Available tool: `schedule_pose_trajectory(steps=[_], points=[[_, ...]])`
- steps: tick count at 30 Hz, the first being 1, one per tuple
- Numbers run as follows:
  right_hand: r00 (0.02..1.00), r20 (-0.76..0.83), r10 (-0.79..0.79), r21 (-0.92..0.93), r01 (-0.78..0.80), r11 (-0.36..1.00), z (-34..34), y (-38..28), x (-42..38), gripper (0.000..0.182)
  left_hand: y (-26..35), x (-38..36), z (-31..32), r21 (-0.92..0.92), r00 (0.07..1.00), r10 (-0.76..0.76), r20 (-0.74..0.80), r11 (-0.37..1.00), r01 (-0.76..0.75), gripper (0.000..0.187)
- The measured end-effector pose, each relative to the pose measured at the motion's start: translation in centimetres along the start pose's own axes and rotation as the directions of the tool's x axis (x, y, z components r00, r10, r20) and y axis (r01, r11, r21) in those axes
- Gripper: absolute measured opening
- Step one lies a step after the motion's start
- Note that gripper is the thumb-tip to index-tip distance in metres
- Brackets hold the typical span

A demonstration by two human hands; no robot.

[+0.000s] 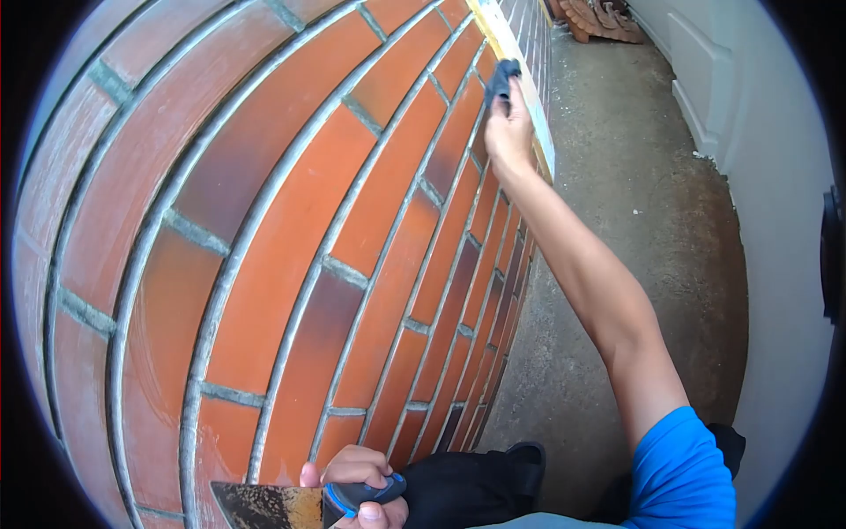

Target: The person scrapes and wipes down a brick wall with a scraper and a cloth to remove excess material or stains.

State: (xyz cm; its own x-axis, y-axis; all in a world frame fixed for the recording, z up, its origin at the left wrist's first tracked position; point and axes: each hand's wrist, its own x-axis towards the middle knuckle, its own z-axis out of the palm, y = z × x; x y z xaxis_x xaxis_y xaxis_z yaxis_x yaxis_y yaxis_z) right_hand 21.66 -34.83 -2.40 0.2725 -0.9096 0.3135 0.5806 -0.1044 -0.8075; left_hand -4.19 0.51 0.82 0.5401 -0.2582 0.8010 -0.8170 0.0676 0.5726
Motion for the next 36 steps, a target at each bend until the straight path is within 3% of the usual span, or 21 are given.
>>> schedule_pose_trajectory(steps=[1,3,4,5,7,8,10,12,16,17,18,21,25,27,29,30,31,33,34,35,36], points=[[0.971,0.034,-0.237,0.007,0.237,0.972,0.7,-2.3,-1.1,0.046,-0.5,0.1,0.0,0.12,0.999,0.039,-0.004,0.992,-0.039,0.054],[0.695,0.221,-0.684,0.023,0.697,0.716,1.8,-7.3,-3.0,0.056,-1.8,0.1,-0.2,0.351,0.993,0.121,0.007,0.929,-0.115,0.041],[0.571,0.306,-0.762,0.111,0.773,0.624,2.6,-9.5,-4.5,0.056,-0.4,1.3,1.5,0.49,0.994,0.077,-0.08,0.871,-0.028,0.034],[0.427,0.376,-0.823,0.212,0.825,0.525,3.7,-10.9,-5.3,0.056,-1.8,1.8,2.5,0.543,0.921,0.335,-0.2,0.82,-0.181,0.035],[0.379,0.4,-0.835,0.356,0.775,0.522,6.1,-11.2,-5.1,0.056,-2.5,3.0,1.8,0.64,0.92,0.378,-0.109,0.734,-0.226,0.031],[0.399,0.409,-0.821,0.304,0.788,0.535,6.3,-11.3,-3.8,0.056,-2.0,2.9,0.9,0.734,0.962,0.273,-0.012,0.656,-0.177,0.029],[0.563,0.371,-0.739,0.182,0.736,0.652,7.5,-10.3,0.0,0.055,-0.5,1.7,-1.7,0.885,0.992,0.02,0.123,0.45,-0.119,0.024],[0.691,0.326,-0.645,0.102,0.653,0.751,9.3,-8.3,5.3,0.055,-0.9,1.2,-3.1,0.751,0.992,-0.011,0.127,0.654,-0.089,0.022],[0.853,0.133,-0.505,-0.05,0.514,0.856,13.0,-4.1,17.1,0.04,-1.3,1.8,-3.2,0.712,0.974,-0.034,0.226,0.687,-0.142,0.021],[0.939,0.268,-0.214,-0.214,0.275,0.937,12.5,-4.7,19.3,0.039,-1.4,1.9,-3.2,0.699,0.966,-0.036,0.256,0.697,-0.159,0.021],[0.916,0.32,-0.242,-0.044,0.269,0.962,12.3,-5.0,20.4,0.044,-1.5,2.1,-3.4,0.687,0.957,-0.035,0.288,0.704,-0.181,0.021],[0.9,0.311,-0.304,-0.213,0.378,0.901,12.4,-3.4,23.5,0.045,-1.8,2.5,-3.5,0.637,0.926,-0.025,0.375,0.733,-0.238,0.02],[0.924,0.356,-0.137,-0.345,0.267,0.9,12.0,-6.2,23.2,0.047,-2.1,3.0,-4.1,0.552,0.876,-0.006,0.483,0.778,-0.299,0.02],[0.922,0.201,-0.331,-0.273,0.377,0.885,13.0,-9.6,21.7,0.045,-2.2,3.1,-4.3,0.512,0.849,0.008,0.528,0.795,-0.326,0.019],[0.863,0.18,-0.473,-0.322,0.506,0.8,14.1,-11.4,22.7,0.042,-2.5,3.2,-4.4,0.474,0.82,0.013,0.572,0.811,-0.343,0.019],[0.896,0.246,-0.371,-0.453,0.444,0.773,14.6,-11.1,24.0,0.04,-2.6,3.3,-4.6,0.456,0.802,0.015,0.597,0.816,-0.355,0.019],[0.944,0.305,-0.124,-0.461,0.261,0.848,14.3,-12.9,22.7,0.042,-2.8,3.4,-4.8,0.439,0.782,0.014,0.623,0.822,-0.364,0.019],[0.936,0.289,-0.2,-0.385,0.305,0.871,15.5,-8.6,25.2,0.043,-3.0,3.5,-5.3,0.388,0.724,0.01,0.69,0.839,-0.381,0.019],[0.935,0.317,-0.159,-0.286,0.254,0.924,14.8,-9.5,23.3,0.03,-3.2,3.6,-5.5,0.359,0.694,0.01,0.72,0.85,-0.385,0.019],[0.925,0.325,-0.195,-0.199,0.268,0.943,14.8,-8.3,23.9,0.042,-3.4,3.7,-5.8,0.323,0.651,0.01,0.759,0.862,-0.39,0.019],[0.926,0.32,-0.202,-0.162,0.263,0.951,14.4,-9.0,23.1,0.041,-3.3,3.8,-5.8,0.328,0.687,-0.023,0.726,0.89,-0.317,0.018]])
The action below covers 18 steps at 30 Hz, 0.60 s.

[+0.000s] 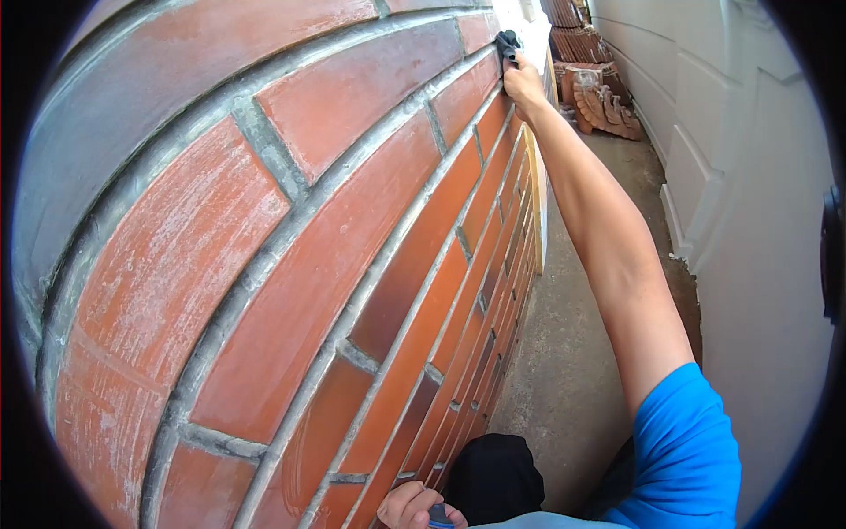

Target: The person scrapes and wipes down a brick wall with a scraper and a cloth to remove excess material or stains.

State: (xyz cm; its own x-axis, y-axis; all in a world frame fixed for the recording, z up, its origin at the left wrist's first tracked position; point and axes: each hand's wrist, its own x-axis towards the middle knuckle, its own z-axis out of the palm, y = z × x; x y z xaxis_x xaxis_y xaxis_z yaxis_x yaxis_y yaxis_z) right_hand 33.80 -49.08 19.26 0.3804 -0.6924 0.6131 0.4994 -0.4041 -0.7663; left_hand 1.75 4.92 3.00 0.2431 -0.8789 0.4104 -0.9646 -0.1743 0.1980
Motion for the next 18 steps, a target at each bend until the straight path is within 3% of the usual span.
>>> schedule_pose_trajectory(steps=[2,3,4,5,6,7,8,9,10,11,12,13,15,17,18], points=[[1.0,-0.003,-0.004,0.026,0.004,1.0,0.4,-4.1,-3.2,0.04,0.3,0.1,-0.4,-0.118,0.993,-0.106,-0.043,0.988,0.1,0.016],[1.0,-0.002,0.009,0.008,-0.008,1.0,0.6,-6.2,-5.5,0.04,1.6,1.4,0.2,-0.019,0.933,-0.22,-0.285,0.974,0.224,0.016],[0.99,-0.049,-0.134,-0.007,0.134,0.991,1.4,-7.0,-7.6,0.041,3.8,4.0,2.1,0.042,0.796,-0.289,-0.531,0.93,0.366,0.017],[0.987,-0.031,-0.156,0.104,0.158,0.982,1.2,-10.3,-11.9,0.043,5.2,5.2,2.8,0.069,0.616,-0.303,-0.727,0.86,0.505,0.018],[0.9,-0.07,-0.431,0.097,0.436,0.895,1.4,-12.3,-15.8,0.05,5.0,4.1,2.6,0.101,0.68,-0.295,-0.672,0.873,0.478,0.025],[0.851,-0.016,-0.526,0.124,0.523,0.843,0.9,-14.8,-20.1,0.055,4.6,3.6,2.3,0.105,0.712,-0.27,-0.648,0.894,0.435,0.021],[0.82,0.045,-0.571,0.201,0.552,0.809,0.5,-17.5,-24.2,0.059,4.4,3.4,2.5,0.114,0.734,-0.232,-0.638,0.914,0.389,0.02],[0.744,0.136,-0.655,0.283,0.604,0.745,0.1,-19.6,-27.6,0.05,4.0,3.3,2.6,0.114,0.746,-0.197,-0.636,0.932,0.344,0.021],[0.646,0.147,-0.749,0.438,0.637,0.635,0.6,-21.0,-30.7,0.031,3.8,3.2,2.7,0.118,0.754,-0.163,-0.636,0.945,0.304,0.025],[0.553,0.073,-0.83,0.548,0.674,0.497,1.5,-22.0,-33.4,0.022,3.6,3.0,2.9,0.122,0.761,-0.138,-0.634,0.954,0.275,0.029],[0.518,0.045,-0.854,0.678,0.612,0.407,1.6,-23.2,-34.9,0.018,3.3,2.7,3.0,0.129,0.762,-0.103,-0.64,0.963,0.239,0.035],[0.47,0.032,-0.882,0.709,0.612,0.351,2.0,-23.3,-34.7,0.023,3.0,2.5,3.2,0.131,0.764,-0.076,-0.641,0.969,0.207,0.041],[0.323,0.018,-0.946,0.507,0.813,0.287,1.3,-21.2,-30.4,0.025,1.9,1.4,3.6,0.154,0.763,0.012,-0.647,0.981,0.116,0.054],[0.622,0.065,-0.781,0.273,0.741,0.613,0.8,-17.7,-25.0,0.046,1.6,1.0,3.8,0.139,0.766,0.006,-0.642,0.984,0.109,0.067],[0.742,-0.026,-0.67,0.112,0.668,0.736,0.8,-15.7,-21.7,0.053,3.2,2.3,3.0,0.054,0.77,-0.122,-0.627,0.979,0.199,0.06]])
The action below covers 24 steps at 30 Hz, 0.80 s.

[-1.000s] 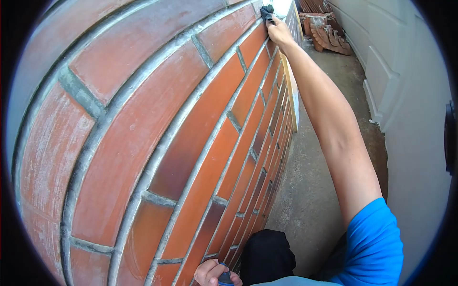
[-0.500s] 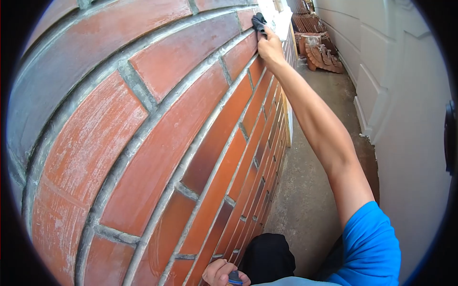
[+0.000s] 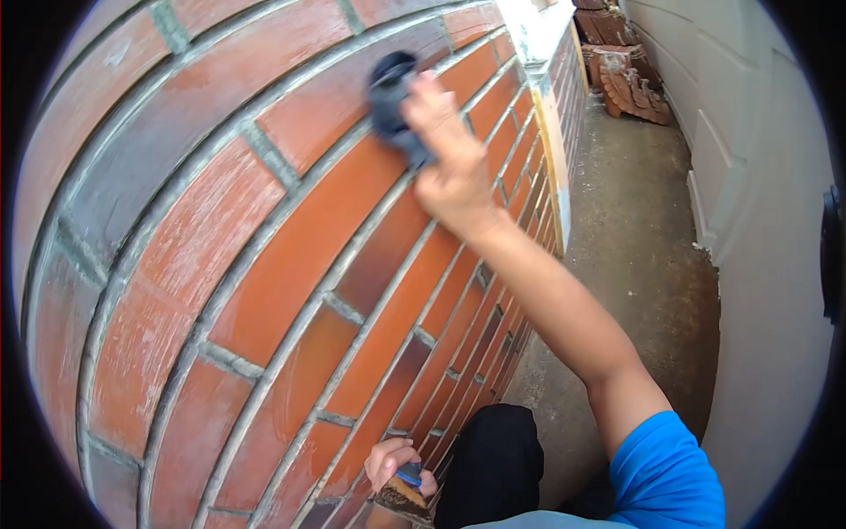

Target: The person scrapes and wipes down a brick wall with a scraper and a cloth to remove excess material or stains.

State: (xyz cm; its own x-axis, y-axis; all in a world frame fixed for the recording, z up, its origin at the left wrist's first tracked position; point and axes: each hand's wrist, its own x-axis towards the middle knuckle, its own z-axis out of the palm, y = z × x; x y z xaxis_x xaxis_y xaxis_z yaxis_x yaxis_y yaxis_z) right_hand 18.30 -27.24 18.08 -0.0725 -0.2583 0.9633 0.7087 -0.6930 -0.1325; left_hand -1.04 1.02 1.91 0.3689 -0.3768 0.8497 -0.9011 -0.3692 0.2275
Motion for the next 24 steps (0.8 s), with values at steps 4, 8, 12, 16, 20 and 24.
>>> schedule_pose_trajectory(steps=[4,8,12,16,20,24], points=[[0.767,-0.056,0.64,0.156,-0.626,0.764,-0.9,9.0,-0.3,0.051,-1.2,0.1,0.3,-0.007,0.992,0.123,-0.008,0.992,-0.123,0.064],[0.984,0.024,0.179,0.056,-0.18,0.982,0.9,-5.0,-2.3,0.056,-0.6,0.3,-0.4,-0.049,0.993,0.122,-0.007,0.991,-0.122,0.066],[0.915,0.128,-0.383,0.571,0.248,0.783,3.8,-20.7,-4.7,0.021,1.8,-0.6,0.0,-0.184,0.936,0.228,-0.269,0.941,-0.283,0.067],[0.853,-0.05,-0.52,0.657,0.42,0.626,5.9,-24.4,-4.3,0.015,8.3,-0.9,-5.6,-0.419,0.913,-0.382,-0.142,0.859,0.294,0.032],[0.982,0.099,-0.161,0.081,0.153,0.985,3.0,-12.3,3.2,0.041,6.2,0.1,-8.0,0.085,0.891,-0.026,-0.453,0.994,0.073,0.047],[0.905,-0.152,0.397,-0.083,-0.412,0.908,3.3,0.4,3.1,0.046,5.4,-0.9,-11.6,0.161,0.838,0.004,-0.545,0.982,0.1,0.07]])
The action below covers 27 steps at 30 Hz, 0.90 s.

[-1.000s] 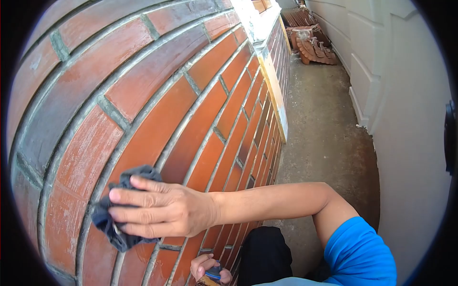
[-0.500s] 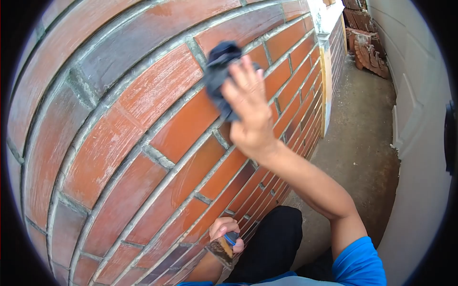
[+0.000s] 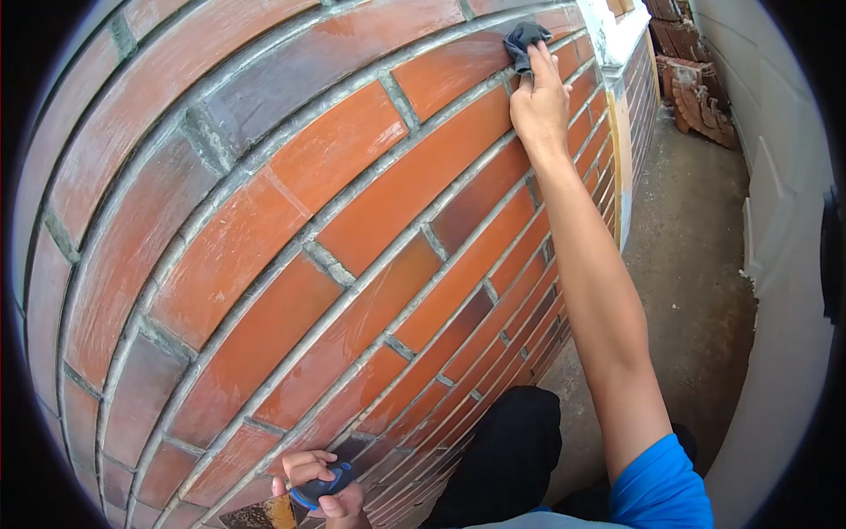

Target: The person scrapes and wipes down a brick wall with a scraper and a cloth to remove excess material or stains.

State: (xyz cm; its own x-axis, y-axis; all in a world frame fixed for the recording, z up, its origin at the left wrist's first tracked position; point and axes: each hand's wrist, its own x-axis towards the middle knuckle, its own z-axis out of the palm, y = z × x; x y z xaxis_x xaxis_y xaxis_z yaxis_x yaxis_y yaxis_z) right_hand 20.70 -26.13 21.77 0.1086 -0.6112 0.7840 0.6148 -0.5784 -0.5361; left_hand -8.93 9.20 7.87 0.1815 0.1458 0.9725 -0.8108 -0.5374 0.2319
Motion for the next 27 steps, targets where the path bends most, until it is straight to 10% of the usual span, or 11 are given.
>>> schedule_pose_trajectory(steps=[3,9,12,14,17,20,23,27], points=[[0.977,0.005,-0.213,0.112,0.211,0.971,-0.3,-7.5,-3.4,0.044,-1.5,-0.3,-1.4,0.009,0.997,0.025,0.071,1.0,-0.026,0.057],[0.638,-0.103,-0.763,0.799,0.51,0.318,-2.7,-21.0,-23.5,0.014,0.2,1.1,0.3,0.049,0.988,0.087,0.13,0.994,-0.095,0.048],[0.731,0.011,-0.682,0.625,0.528,0.576,-5.1,-12.6,-19.2,0.015,-1.0,0.0,-2.0,-0.075,0.975,0.092,0.203,0.994,-0.078,0.049],[0.878,0.202,-0.435,0.122,0.418,0.9,-6.1,-5.0,-14.0,0.032,-2.2,-0.3,-1.9,-0.181,0.963,0.205,0.178,0.968,-0.172,0.053],[0.986,-0.04,0.159,0.125,-0.153,0.98,-4.9,4.0,-10.5,0.045,-2.5,-0.2,-1.0,-0.28,0.936,0.323,0.136,0.919,-0.277,0.065],[0.995,0.031,-0.097,0.042,0.095,0.995,-5.4,-2.5,-15.1,0.043,-3.3,0.0,0.0,-0.28,0.903,0.429,0.016,0.869,-0.407,0.061],[0.826,0.145,-0.545,0.642,0.34,0.687,-6.6,-12.0,-25.8,0.029,-1.2,-0.9,-0.4,-0.117,0.986,0.16,0.046,0.981,-0.154,0.077],[0.592,0.158,-0.791,0.661,0.532,0.53,-8.9,-7.4,-24.7,0.018,-1.1,-0.7,-2.6,-0.17,0.985,0.108,0.131,0.982,-0.085,0.079]])
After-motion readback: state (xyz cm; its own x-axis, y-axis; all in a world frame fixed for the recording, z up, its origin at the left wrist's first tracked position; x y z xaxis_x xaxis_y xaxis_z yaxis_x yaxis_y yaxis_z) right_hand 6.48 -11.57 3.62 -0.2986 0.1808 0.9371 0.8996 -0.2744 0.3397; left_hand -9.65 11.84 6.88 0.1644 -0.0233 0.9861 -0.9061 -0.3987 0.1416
